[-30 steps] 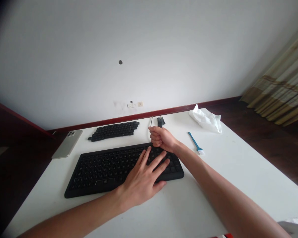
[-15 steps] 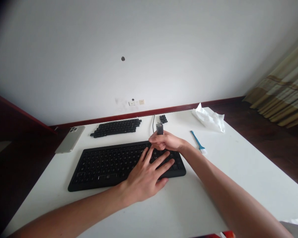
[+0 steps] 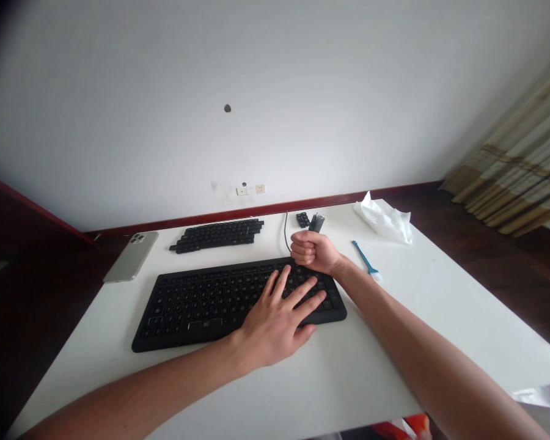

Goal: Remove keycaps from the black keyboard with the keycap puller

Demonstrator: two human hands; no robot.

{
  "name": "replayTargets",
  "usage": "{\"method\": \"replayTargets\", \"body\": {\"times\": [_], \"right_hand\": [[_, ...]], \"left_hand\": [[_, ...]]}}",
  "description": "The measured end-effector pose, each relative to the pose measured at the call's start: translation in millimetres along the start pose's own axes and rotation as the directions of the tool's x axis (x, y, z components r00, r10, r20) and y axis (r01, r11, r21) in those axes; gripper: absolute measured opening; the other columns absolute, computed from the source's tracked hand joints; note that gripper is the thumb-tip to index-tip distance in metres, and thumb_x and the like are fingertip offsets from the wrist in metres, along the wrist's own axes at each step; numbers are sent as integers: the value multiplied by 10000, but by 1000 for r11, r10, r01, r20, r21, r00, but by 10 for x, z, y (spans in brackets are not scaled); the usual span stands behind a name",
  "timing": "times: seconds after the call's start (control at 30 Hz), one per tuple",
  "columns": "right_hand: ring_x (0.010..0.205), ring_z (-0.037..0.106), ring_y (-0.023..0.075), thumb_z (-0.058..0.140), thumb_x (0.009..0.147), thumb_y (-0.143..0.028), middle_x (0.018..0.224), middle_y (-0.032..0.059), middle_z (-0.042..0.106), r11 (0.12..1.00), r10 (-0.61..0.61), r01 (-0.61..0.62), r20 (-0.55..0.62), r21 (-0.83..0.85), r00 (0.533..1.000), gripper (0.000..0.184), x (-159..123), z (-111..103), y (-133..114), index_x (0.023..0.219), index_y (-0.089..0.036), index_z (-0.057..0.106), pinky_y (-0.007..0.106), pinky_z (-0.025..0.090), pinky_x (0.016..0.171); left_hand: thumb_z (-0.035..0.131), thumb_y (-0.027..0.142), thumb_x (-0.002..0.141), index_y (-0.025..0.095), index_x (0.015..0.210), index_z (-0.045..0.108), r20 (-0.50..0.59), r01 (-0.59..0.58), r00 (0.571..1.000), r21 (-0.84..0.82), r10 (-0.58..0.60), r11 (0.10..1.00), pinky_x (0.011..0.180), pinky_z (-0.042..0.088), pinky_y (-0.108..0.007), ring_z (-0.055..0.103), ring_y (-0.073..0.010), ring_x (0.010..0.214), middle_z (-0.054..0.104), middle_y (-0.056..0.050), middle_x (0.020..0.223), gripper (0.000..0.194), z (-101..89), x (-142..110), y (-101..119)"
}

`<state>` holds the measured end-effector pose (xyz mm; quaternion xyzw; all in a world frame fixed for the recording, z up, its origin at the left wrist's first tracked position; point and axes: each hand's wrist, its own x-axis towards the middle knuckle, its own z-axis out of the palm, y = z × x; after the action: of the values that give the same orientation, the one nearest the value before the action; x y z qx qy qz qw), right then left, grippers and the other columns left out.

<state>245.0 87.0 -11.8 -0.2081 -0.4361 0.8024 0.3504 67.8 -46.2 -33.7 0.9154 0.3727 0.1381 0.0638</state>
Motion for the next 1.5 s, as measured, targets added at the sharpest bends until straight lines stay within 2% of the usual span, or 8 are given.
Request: {"method": "replayTargets", "body": {"times": [0.23, 0.4, 0.6, 0.77, 0.93, 1.1, 1.23, 1.5], "right_hand": [[485, 267, 91, 712, 903, -390, 523, -51, 358, 983, 3, 2, 28, -184, 1000, 429, -60, 69, -1, 612, -206, 456, 242, 225, 465], [486, 232, 78, 726, 917, -341, 562, -70, 338, 935, -66, 3, -166, -355, 984, 426, -49, 248, 92, 646, -218, 420, 246, 168, 462], [499, 243, 96, 698, 926, -343, 555, -61, 303, 906, -258, 104, -338, -411, 905, 463, -142, 444, 226, 596, -225, 395, 291, 158, 482], [532, 281, 120, 700, 919, -340, 537, -39, 332, 802, -459, 205, -359, -562, 813, 489, -286, 480, 406, 547, -221, 406, 323, 197, 528], [536, 289, 126, 681, 941, -339, 540, -37, 341, 740, -534, 223, -352, -634, 769, 497, -311, 441, 503, 540, -221, 413, 335, 197, 542], [530, 313, 131, 652, 941, -328, 526, -31, 374, 738, -541, 242, -338, -629, 771, 482, -285, 424, 478, 522, -224, 437, 340, 220, 551], [528, 322, 134, 634, 932, -298, 519, -34, 374, 729, -556, 268, -316, -629, 769, 457, -285, 393, 483, 526, -228, 437, 341, 234, 558], [556, 346, 142, 623, 931, -315, 547, -22, 412, 683, -591, 271, -295, -679, 750, 442, -305, 369, 505, 538, -225, 443, 340, 267, 581]], "left_hand": [[486, 524, 1062, 334, 1629, 429, -35, -11, 999, 4, 11, 1000, 1270, 278, -671, 297, -470, 1567, 360, 15, 1732, 601, -49, -9, 1], [445, 530, 1079, 321, 1619, 451, -59, -35, 998, 23, 36, 999, 1250, 308, -683, 336, -478, 1544, 400, 7, 1712, 578, -62, -21, -18], [511, 469, 1074, 293, 1584, 496, -123, -83, 988, 57, 89, 995, 1204, 351, -708, 404, -487, 1491, 501, 5, 1646, 539, -11, -30, -40], [697, 408, 993, 241, 1200, 751, -198, -126, 974, -55, 113, 991, 1204, 389, -598, 626, -329, 1225, 763, -42, 1244, 272, -18, 5, -69], [671, 364, 992, 214, 902, 753, -219, -30, 976, -148, -3, 989, 946, 539, -439, 669, -264, 967, 749, -62, 952, 193, -98, 78, -205], [693, 316, 959, 153, 1210, 682, -225, 52, 971, -125, -79, 991, 1092, 498, -459, 610, -328, 1257, 692, -137, 1263, 300, -121, 165, -449], [564, 352, 1041, 153, 1503, 514, -124, 55, 990, -130, -71, 990, 1273, 316, -540, 379, -385, 1549, 473, -147, 1638, 505, -43, 255, -543], [357, 442, 1097, 290, 1551, 519, 172, 74, 984, -117, -53, 990, 1202, 349, -642, 329, -453, 1554, 340, -16, 1741, 506, -115, 597, -634]]}}
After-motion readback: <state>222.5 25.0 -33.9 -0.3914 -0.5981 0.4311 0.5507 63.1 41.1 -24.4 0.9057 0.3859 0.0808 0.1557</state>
